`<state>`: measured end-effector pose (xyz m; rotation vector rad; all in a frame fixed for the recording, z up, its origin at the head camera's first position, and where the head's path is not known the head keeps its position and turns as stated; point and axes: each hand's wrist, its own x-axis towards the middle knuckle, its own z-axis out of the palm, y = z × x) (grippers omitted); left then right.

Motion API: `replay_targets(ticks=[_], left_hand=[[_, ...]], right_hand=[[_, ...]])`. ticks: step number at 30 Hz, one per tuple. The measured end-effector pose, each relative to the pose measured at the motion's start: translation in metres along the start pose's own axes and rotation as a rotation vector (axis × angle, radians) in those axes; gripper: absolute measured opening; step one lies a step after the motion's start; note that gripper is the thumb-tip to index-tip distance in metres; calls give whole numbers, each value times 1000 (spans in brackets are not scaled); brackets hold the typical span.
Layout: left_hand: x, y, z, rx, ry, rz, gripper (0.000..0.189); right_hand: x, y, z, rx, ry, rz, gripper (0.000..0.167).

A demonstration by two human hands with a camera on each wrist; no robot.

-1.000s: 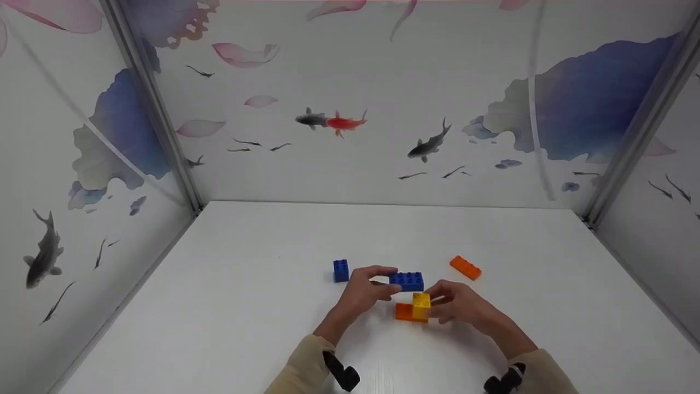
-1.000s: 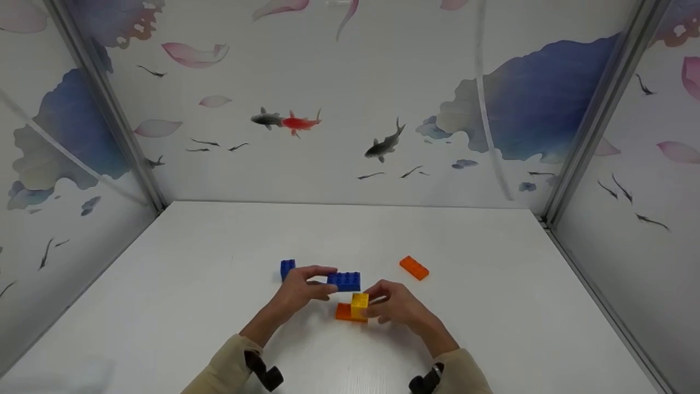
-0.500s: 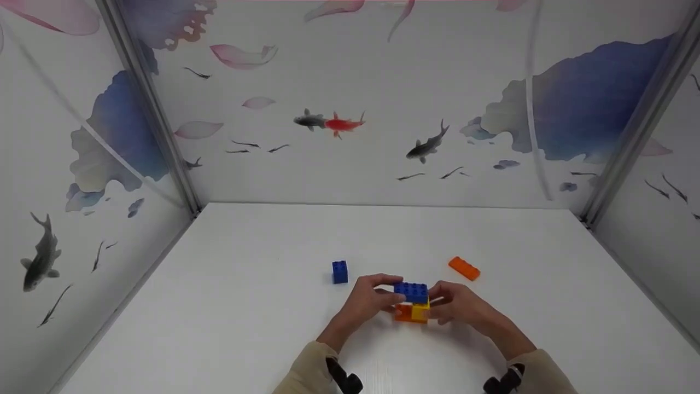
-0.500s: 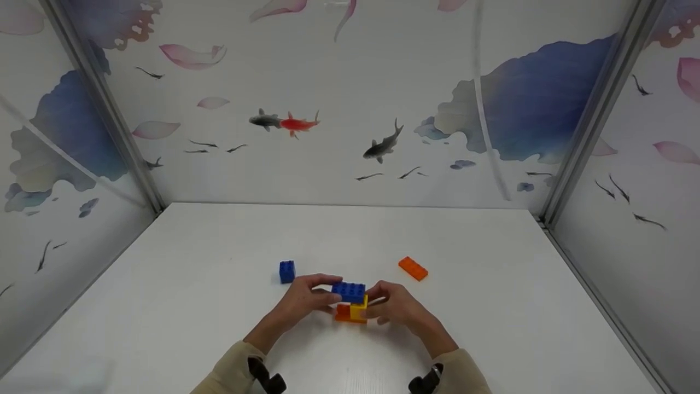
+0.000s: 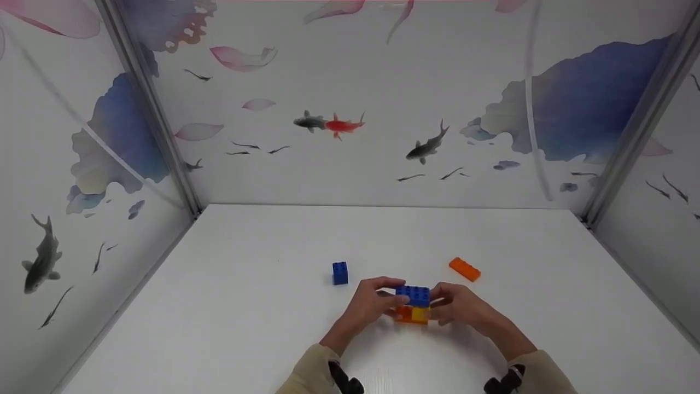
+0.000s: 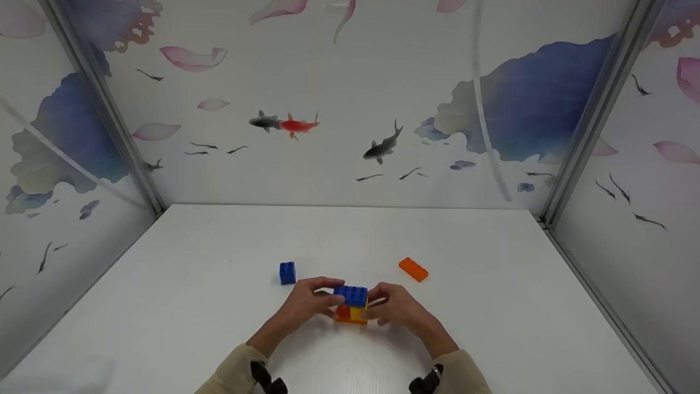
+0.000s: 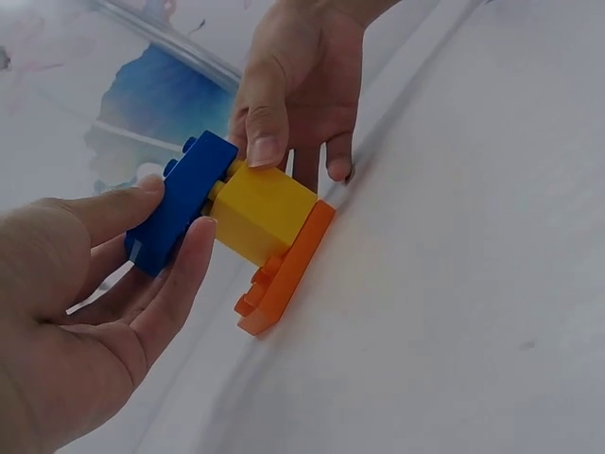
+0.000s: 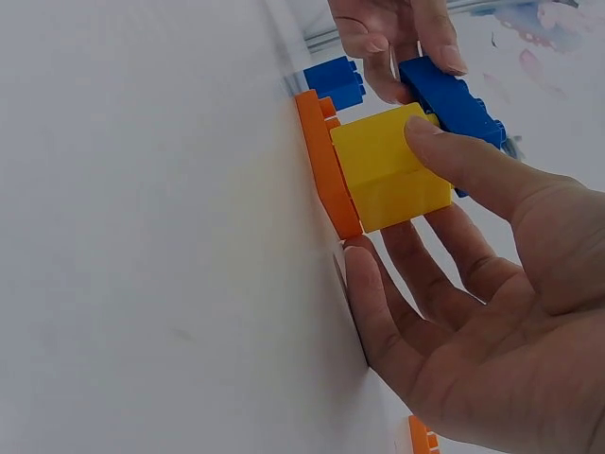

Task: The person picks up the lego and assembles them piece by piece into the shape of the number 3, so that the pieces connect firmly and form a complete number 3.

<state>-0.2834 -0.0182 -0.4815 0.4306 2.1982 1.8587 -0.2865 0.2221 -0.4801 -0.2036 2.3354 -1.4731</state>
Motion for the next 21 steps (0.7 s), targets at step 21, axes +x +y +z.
replay_targets(ticks=[21], left_hand=[[-1,3,2,79,40,-25,39]], right_hand=[[-2,-1,0,-4,-15,-30,35]])
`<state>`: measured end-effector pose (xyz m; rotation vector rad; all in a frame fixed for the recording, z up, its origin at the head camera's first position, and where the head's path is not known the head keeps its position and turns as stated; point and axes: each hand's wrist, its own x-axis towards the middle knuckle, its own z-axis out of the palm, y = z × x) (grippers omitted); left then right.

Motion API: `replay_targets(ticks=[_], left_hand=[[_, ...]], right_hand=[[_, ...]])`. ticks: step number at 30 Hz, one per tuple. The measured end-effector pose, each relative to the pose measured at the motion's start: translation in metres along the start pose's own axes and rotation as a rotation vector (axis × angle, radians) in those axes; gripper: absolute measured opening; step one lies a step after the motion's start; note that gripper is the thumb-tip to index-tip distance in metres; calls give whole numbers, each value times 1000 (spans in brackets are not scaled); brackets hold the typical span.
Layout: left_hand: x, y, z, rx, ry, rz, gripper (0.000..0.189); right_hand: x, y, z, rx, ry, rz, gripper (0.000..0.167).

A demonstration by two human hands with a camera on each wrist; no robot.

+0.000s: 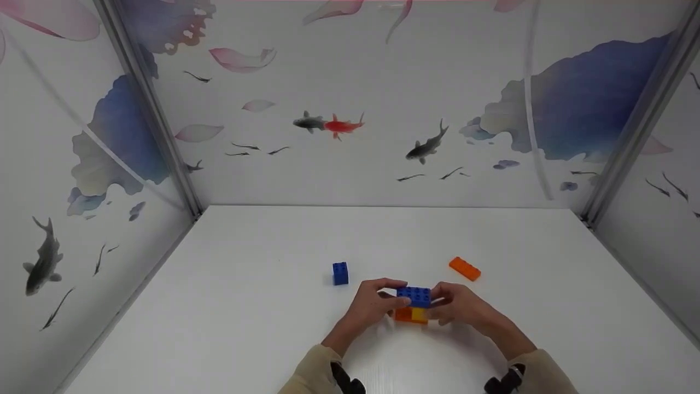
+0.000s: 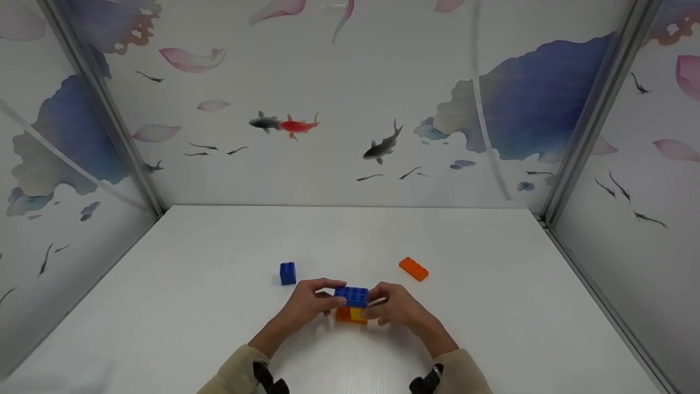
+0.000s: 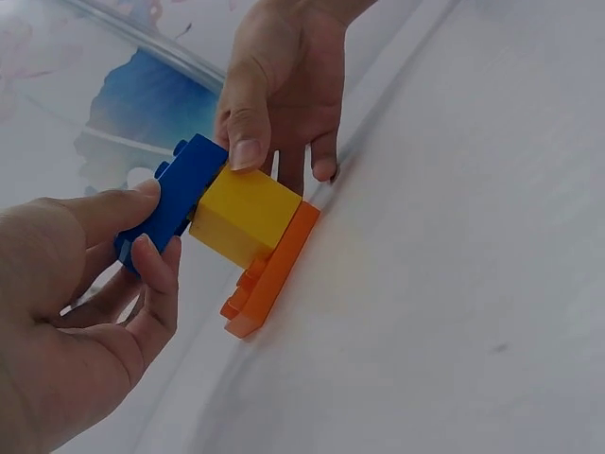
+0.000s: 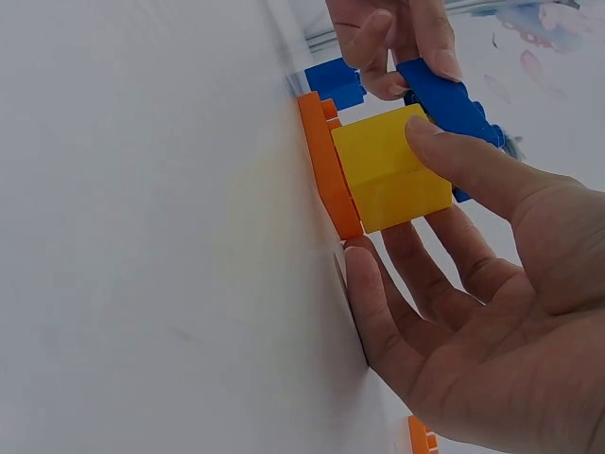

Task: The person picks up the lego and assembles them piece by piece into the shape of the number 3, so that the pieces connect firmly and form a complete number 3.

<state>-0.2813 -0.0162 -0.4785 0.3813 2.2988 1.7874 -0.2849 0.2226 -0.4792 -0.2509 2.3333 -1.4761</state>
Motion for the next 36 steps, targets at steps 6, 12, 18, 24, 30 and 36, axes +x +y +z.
replay_targets(ticks=[6,12,18,24,30,36], left_hand=[[1,0,0,4,5,-11,38],[3,2,-1,53,14,0,35],[3,3,0,78,17,0,35],[5,1,1,41,35,-36,31],[5,-1,2,20,41,-67,27],[5,2,1,63,49,-73,24]], right_hand=[[2,1,0,-5,6,9,36],[1,0,0,-12,3,-2,36],[0,-1,1,-15,3,-5,34],[0,0,2,-21,18,-4,31],[1,2,2,-24,28,2,30],[3,2,2,-19,31,12,31]])
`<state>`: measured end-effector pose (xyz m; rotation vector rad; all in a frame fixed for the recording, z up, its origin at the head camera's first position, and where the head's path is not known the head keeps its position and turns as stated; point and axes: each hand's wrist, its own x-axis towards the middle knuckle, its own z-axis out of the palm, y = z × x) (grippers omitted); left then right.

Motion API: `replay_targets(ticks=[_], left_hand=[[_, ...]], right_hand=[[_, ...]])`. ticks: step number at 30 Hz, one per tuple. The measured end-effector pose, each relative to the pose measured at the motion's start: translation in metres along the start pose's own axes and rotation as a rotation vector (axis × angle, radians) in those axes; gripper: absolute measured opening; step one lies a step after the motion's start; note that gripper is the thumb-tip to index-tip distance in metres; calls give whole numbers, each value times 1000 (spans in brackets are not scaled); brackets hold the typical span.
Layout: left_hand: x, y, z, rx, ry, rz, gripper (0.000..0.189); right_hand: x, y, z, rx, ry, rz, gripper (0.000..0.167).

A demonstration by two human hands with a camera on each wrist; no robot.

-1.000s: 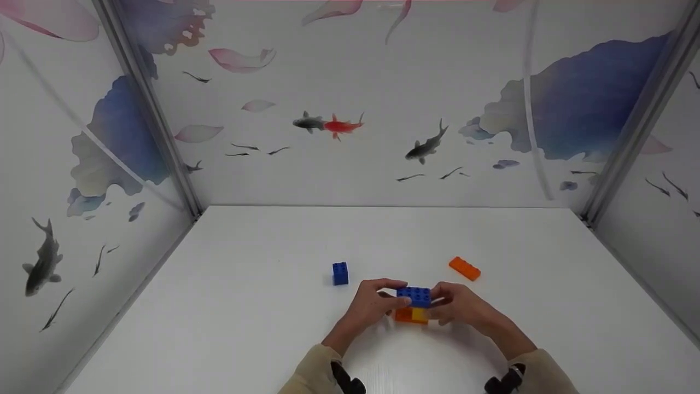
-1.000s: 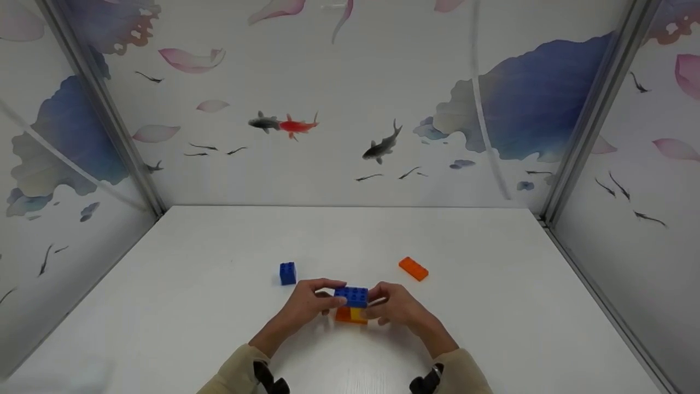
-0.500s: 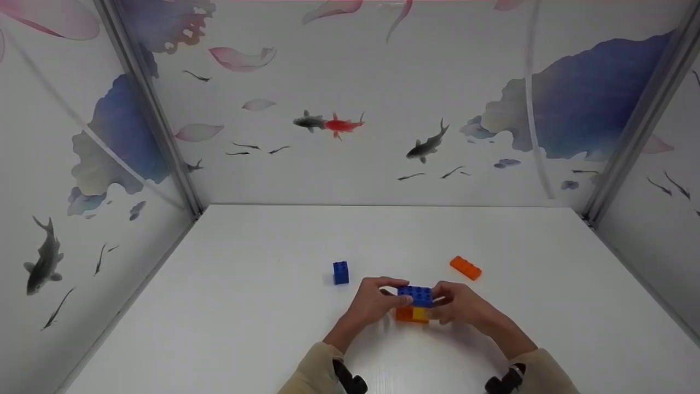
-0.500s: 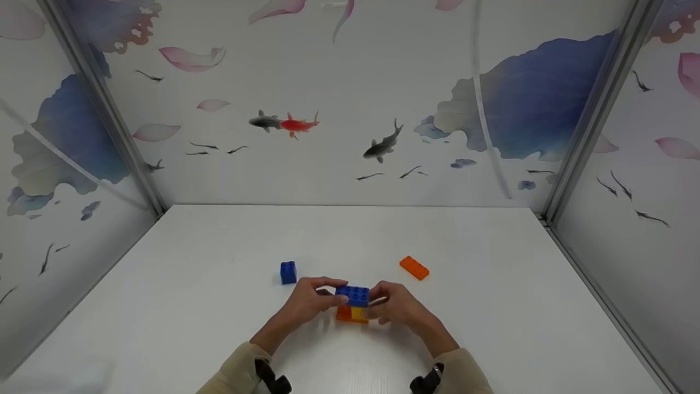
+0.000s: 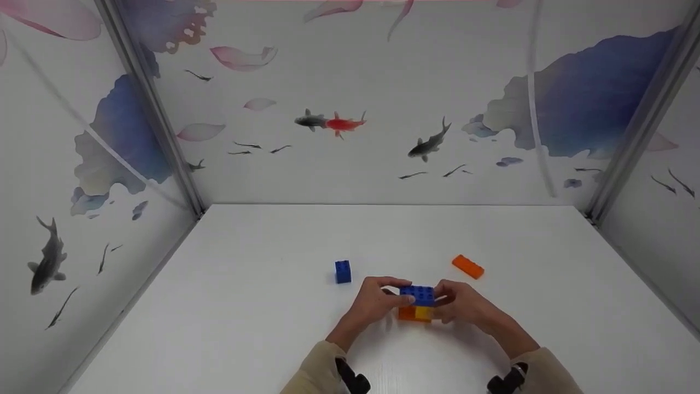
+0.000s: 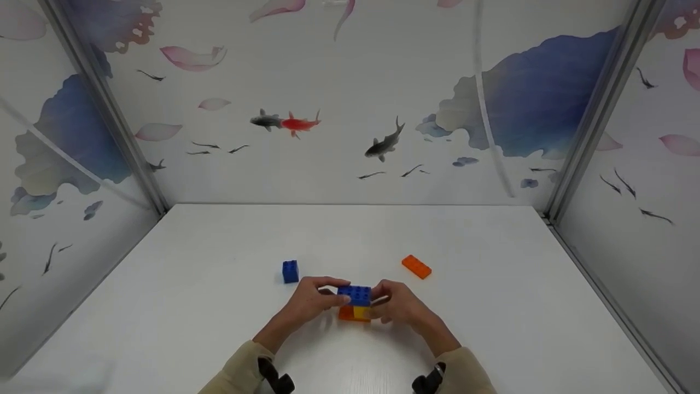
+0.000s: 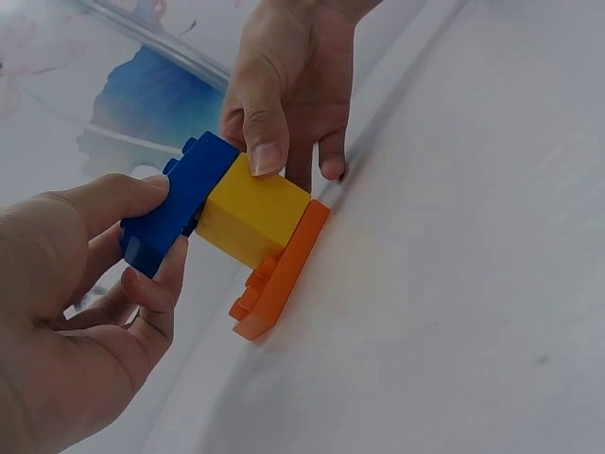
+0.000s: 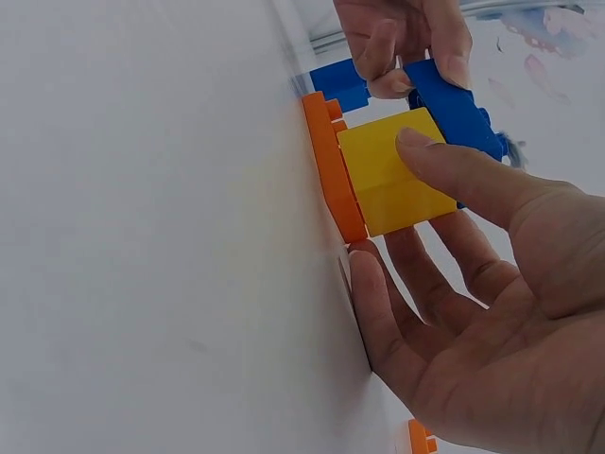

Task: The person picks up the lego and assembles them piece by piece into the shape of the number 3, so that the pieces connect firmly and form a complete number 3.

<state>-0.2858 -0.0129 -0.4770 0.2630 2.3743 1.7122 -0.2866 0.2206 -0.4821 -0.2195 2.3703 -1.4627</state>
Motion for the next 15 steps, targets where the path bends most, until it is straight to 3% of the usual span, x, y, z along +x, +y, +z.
replay_targets(ticks=[15], left_hand=[[0,1,-2,50,-3,12,23]], right_hand=[[-2,-1,1,-6,2,-18,31]])
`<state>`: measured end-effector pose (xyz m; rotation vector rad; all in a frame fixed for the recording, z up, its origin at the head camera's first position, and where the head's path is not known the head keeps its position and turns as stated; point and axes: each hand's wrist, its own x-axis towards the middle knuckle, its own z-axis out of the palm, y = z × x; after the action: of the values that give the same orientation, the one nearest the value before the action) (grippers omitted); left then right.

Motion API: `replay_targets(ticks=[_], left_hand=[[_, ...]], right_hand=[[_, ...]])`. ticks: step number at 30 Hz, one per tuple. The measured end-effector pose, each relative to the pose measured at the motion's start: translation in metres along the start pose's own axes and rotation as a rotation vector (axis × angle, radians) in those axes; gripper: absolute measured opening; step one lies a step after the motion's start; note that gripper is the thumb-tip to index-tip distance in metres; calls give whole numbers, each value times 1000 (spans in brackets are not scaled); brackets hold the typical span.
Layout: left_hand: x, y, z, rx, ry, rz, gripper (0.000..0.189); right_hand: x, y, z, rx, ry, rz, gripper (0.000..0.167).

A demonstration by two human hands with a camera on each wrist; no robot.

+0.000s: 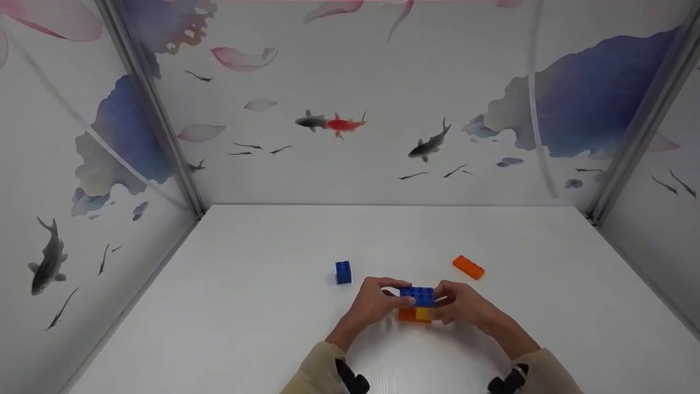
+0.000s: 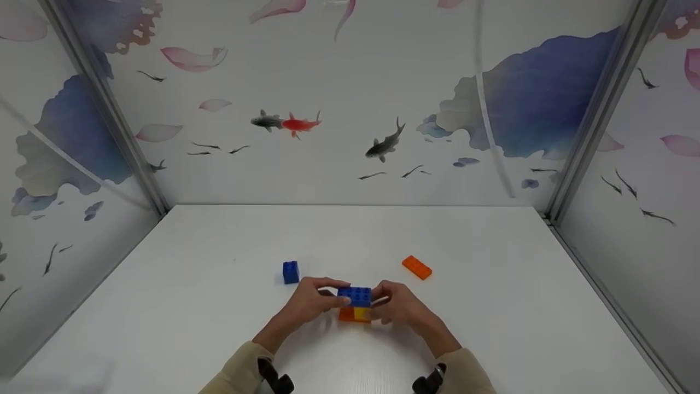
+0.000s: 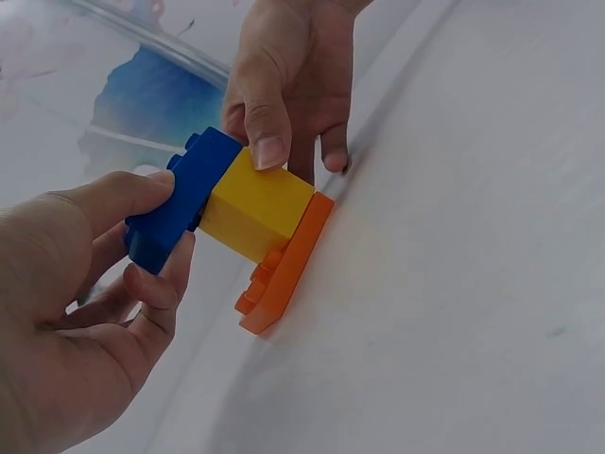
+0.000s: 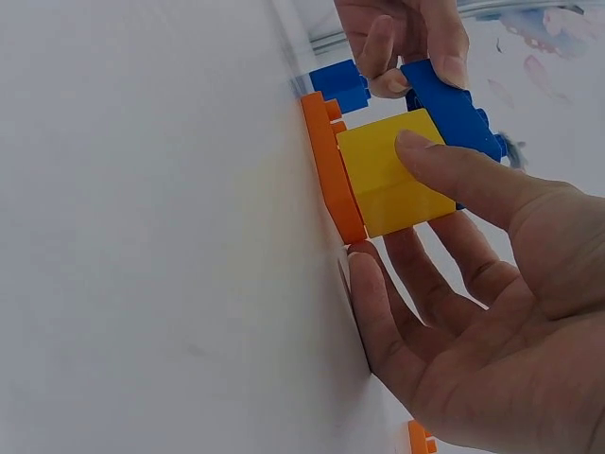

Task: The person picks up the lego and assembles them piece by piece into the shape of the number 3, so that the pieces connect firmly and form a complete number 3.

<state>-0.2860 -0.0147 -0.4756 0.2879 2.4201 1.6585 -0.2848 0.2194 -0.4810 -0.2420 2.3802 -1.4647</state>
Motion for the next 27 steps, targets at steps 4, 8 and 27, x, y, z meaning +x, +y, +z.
replay_targets(ticks=[4,8,27], left_hand=[[0,1,0,-9,-1,0,24],[1,-2,0,-47,-6,-28,24],[-1,-3,1,-66,-6,-33,25]], right_hand=[[0,0,-1,15,-17,-19,31],[0,0,-1,14,-17,-6,30],[1,0,-1,14,-17,-1,29]])
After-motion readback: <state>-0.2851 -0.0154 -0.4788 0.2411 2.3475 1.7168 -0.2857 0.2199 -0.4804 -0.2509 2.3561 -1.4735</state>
